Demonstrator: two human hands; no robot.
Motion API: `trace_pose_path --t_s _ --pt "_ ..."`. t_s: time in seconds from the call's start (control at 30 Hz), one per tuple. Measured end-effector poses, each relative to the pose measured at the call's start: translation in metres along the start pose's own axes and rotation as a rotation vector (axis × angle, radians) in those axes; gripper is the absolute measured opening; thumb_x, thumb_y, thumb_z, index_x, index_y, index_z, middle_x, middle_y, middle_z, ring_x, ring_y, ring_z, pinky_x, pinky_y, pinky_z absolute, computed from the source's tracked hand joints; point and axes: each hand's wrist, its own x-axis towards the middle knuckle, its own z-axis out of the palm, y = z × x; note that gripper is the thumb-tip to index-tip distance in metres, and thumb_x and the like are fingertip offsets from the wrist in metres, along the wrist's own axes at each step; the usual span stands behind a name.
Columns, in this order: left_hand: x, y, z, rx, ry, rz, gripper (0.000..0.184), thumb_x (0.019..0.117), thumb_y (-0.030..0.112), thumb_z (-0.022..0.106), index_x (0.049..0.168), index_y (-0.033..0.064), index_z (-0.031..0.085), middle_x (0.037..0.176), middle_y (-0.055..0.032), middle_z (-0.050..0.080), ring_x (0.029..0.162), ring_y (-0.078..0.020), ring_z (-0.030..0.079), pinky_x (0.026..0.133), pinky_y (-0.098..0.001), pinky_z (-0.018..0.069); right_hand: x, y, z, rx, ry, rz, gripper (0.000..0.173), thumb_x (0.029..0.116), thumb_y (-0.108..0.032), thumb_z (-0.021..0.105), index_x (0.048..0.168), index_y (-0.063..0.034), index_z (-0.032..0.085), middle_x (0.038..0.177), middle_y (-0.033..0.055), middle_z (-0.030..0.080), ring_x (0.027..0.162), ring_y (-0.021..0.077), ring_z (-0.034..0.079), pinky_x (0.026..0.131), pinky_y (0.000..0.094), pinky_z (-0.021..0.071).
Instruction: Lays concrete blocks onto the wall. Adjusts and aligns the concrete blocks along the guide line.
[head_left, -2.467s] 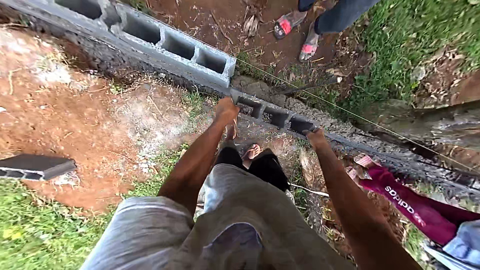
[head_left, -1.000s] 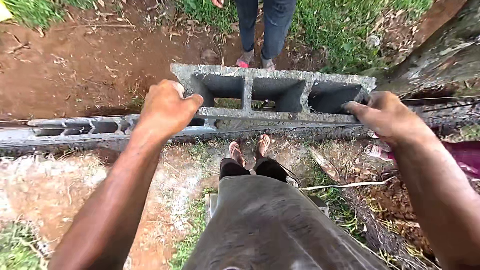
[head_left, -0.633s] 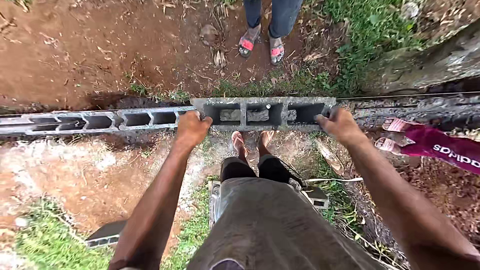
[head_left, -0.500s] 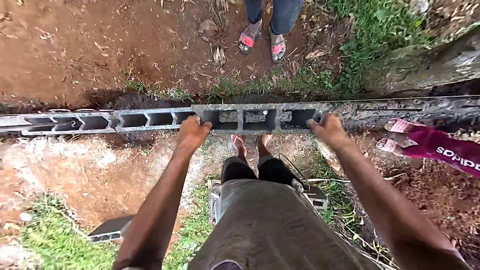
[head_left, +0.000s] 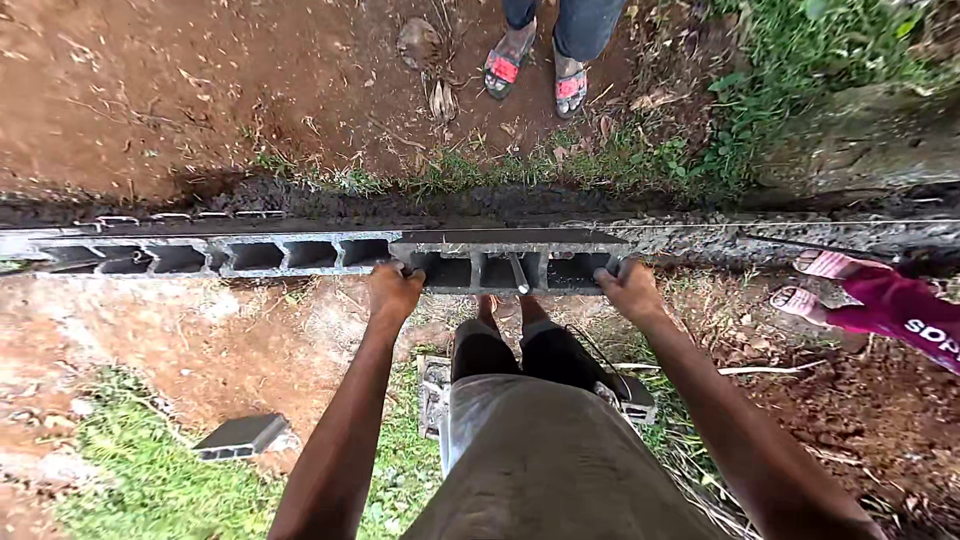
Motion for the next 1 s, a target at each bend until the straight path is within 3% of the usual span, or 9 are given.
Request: trace_pose_path --t_s 0.17,0.33,0.47,0.63,1.0 --pt "0.015 0.004 0.012 0.065 0.043 -0.042 0.029 0.0928 0.027 0.074 0.087 -0.0011 0.071 0.099 -0.0265 0.069 0.099 -0.0472 0.066 0.087 -0.0698 0.0496 0.021 -0.001 0.009 -0.020 -0.001 0.020 0.043 0.1016 -0.038 0.063 0.102 0.0055 0.064 0.096 0.0277 0.067 0.098 0.0451 0.067 0.088 0.0654 0.0502" --pt "0.028 0.007 0.022 0.114 0.042 -0.078 0.030 0.0937 0.032 0.073 0.094 0.0012 0.074 0.111 -0.0266 0.068 0.115 -0.0484 0.061 0.096 -0.0690 0.0469 0.040 0.004 0.018 0.002 0.002 0.018 0.042 0.1015 -0.038 0.063 0.101 0.0045 0.064 0.093 0.0268 0.067 0.095 0.0443 0.067 0.086 0.0654 0.0502" --pt "0.034 0.007 0.026 0.118 0.038 -0.127 0.030 0.0930 0.033 0.073 0.098 0.0029 0.075 0.115 -0.0267 0.068 0.122 -0.0485 0.058 0.098 -0.0687 0.0463 0.049 0.003 0.024 0.003 -0.013 0.010 0.042 0.1025 -0.036 0.062 0.106 0.0056 0.064 0.099 0.0280 0.067 0.100 0.0448 0.066 0.090 0.0650 0.0494" --pt "0.040 0.000 0.034 0.100 0.065 -0.136 0.029 0.0914 0.033 0.075 0.104 0.0068 0.077 0.118 -0.0221 0.069 0.123 -0.0453 0.058 0.100 -0.0666 0.0460 0.055 0.002 0.031 -0.013 -0.024 0.009 0.046 0.1035 -0.037 0.060 0.116 0.0076 0.064 0.110 0.0313 0.067 0.110 0.0458 0.065 0.098 0.0632 0.0482" --pt "0.051 -0.010 0.045 0.069 0.101 -0.151 0.029 0.0916 0.032 0.075 0.107 0.0067 0.077 0.119 -0.0218 0.067 0.123 -0.0434 0.057 0.098 -0.0632 0.0471 0.065 0.000 0.047 -0.010 0.008 0.013 0.047 0.1038 -0.038 0.059 0.117 0.0071 0.063 0.107 0.0284 0.068 0.107 0.0428 0.066 0.096 0.0616 0.0490"
